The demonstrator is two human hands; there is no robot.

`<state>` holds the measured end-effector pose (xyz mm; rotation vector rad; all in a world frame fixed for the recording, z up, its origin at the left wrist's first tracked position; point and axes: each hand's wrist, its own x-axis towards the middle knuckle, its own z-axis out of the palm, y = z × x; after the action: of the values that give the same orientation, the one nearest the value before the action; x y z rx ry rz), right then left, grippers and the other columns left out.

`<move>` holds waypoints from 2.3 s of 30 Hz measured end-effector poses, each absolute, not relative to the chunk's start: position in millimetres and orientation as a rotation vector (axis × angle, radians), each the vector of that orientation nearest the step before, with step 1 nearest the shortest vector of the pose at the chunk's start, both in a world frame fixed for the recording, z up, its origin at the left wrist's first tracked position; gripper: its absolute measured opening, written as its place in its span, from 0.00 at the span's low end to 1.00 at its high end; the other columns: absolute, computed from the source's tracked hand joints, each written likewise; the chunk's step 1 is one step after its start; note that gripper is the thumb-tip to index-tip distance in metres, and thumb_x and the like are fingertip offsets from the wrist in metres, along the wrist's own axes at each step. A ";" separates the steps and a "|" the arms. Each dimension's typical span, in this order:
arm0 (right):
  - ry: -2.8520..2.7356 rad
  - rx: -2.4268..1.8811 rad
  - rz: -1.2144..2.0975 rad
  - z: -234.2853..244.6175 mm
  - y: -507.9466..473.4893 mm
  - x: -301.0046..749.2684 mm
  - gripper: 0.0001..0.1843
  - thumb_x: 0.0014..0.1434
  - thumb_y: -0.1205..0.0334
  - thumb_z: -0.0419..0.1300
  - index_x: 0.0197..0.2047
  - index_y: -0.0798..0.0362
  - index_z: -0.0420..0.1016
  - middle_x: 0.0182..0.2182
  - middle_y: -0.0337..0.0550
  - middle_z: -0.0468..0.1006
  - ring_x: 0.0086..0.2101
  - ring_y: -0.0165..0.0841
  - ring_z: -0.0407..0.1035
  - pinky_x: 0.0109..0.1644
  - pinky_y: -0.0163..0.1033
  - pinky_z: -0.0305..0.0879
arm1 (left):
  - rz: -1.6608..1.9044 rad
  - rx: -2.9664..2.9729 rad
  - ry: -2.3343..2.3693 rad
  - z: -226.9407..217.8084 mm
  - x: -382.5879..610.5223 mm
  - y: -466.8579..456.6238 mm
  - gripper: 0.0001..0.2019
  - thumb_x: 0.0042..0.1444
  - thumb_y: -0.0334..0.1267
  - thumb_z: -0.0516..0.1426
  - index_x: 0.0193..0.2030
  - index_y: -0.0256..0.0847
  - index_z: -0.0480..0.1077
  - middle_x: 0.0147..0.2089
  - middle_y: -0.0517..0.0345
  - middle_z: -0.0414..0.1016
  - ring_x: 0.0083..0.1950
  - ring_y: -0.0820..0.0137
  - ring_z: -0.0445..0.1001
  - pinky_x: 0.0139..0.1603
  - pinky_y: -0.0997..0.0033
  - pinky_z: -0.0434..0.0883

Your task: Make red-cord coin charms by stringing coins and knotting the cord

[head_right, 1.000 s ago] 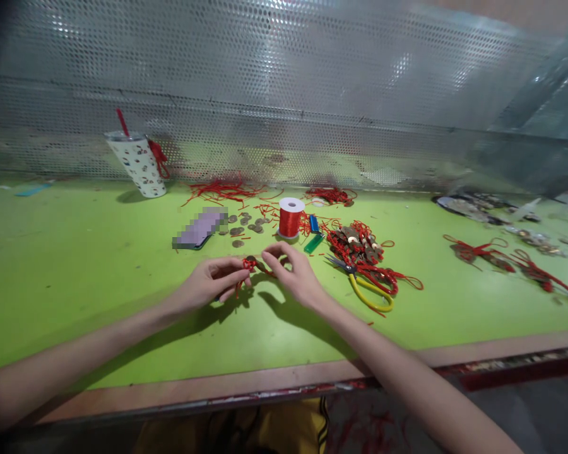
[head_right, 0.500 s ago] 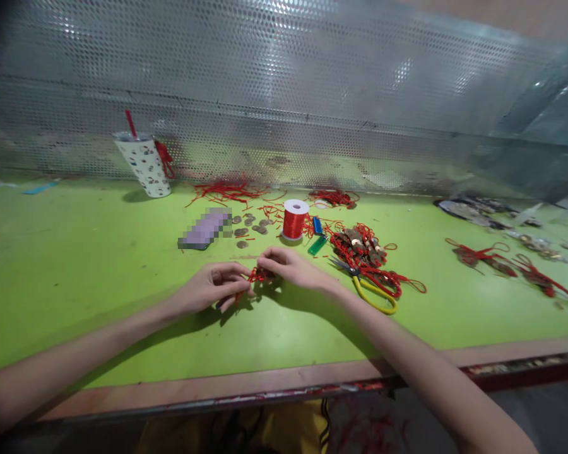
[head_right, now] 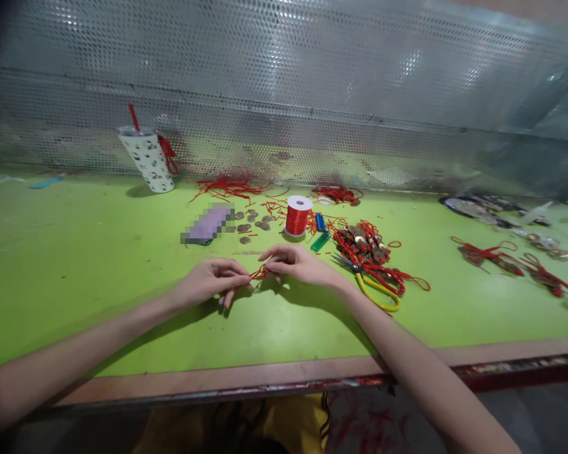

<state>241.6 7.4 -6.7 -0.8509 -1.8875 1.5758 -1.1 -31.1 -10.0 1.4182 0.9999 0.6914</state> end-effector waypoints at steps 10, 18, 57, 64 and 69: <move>-2.045 -0.881 1.388 -10.9 8.6 247.3 0.18 0.65 0.54 0.63 0.53 0.55 0.77 0.38 0.45 0.82 0.33 0.32 0.74 0.39 0.39 0.70 | 0.749 1.420 0.918 -18.6 -6.1 -17.8 0.20 0.48 0.51 0.70 0.39 0.35 0.79 0.36 0.47 0.84 0.26 0.71 0.78 0.27 0.72 0.72; -2.099 -0.929 1.184 -11.1 8.0 245.9 0.13 0.68 0.55 0.59 0.50 0.53 0.77 0.43 0.47 0.82 0.42 0.38 0.75 0.47 0.43 0.69 | 0.824 1.552 0.994 -12.1 -5.3 -25.8 0.17 0.54 0.49 0.66 0.40 0.35 0.79 0.24 0.54 0.79 0.26 0.69 0.77 0.31 0.70 0.72; -1.872 -0.786 1.714 -5.0 -6.1 233.8 0.13 0.64 0.55 0.63 0.46 0.55 0.74 0.40 0.47 0.82 0.38 0.32 0.76 0.42 0.38 0.70 | 0.873 1.878 0.936 -9.0 -10.5 -18.3 0.15 0.64 0.49 0.56 0.39 0.38 0.71 0.34 0.58 0.71 0.34 0.71 0.67 0.33 0.72 0.65; -1.990 -0.956 1.418 -7.4 -11.3 231.9 0.11 0.65 0.56 0.59 0.48 0.50 0.74 0.36 0.40 0.75 0.36 0.32 0.66 0.39 0.38 0.62 | 0.881 1.859 0.955 -11.3 -7.8 -21.7 0.15 0.63 0.50 0.58 0.39 0.37 0.73 0.35 0.56 0.73 0.35 0.70 0.69 0.33 0.72 0.66; -2.048 -1.003 1.205 -10.1 -11.7 225.5 0.11 0.66 0.53 0.57 0.41 0.52 0.75 0.33 0.40 0.74 0.33 0.32 0.64 0.37 0.39 0.58 | 0.857 1.834 0.973 -13.3 -4.3 -26.6 0.15 0.61 0.50 0.60 0.39 0.37 0.74 0.33 0.57 0.74 0.30 0.73 0.67 0.30 0.73 0.64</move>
<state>225.5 -11.7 -10.1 -1.0028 -2.0481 1.2054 -4.3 -26.6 -13.3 1.8344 0.9733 0.8570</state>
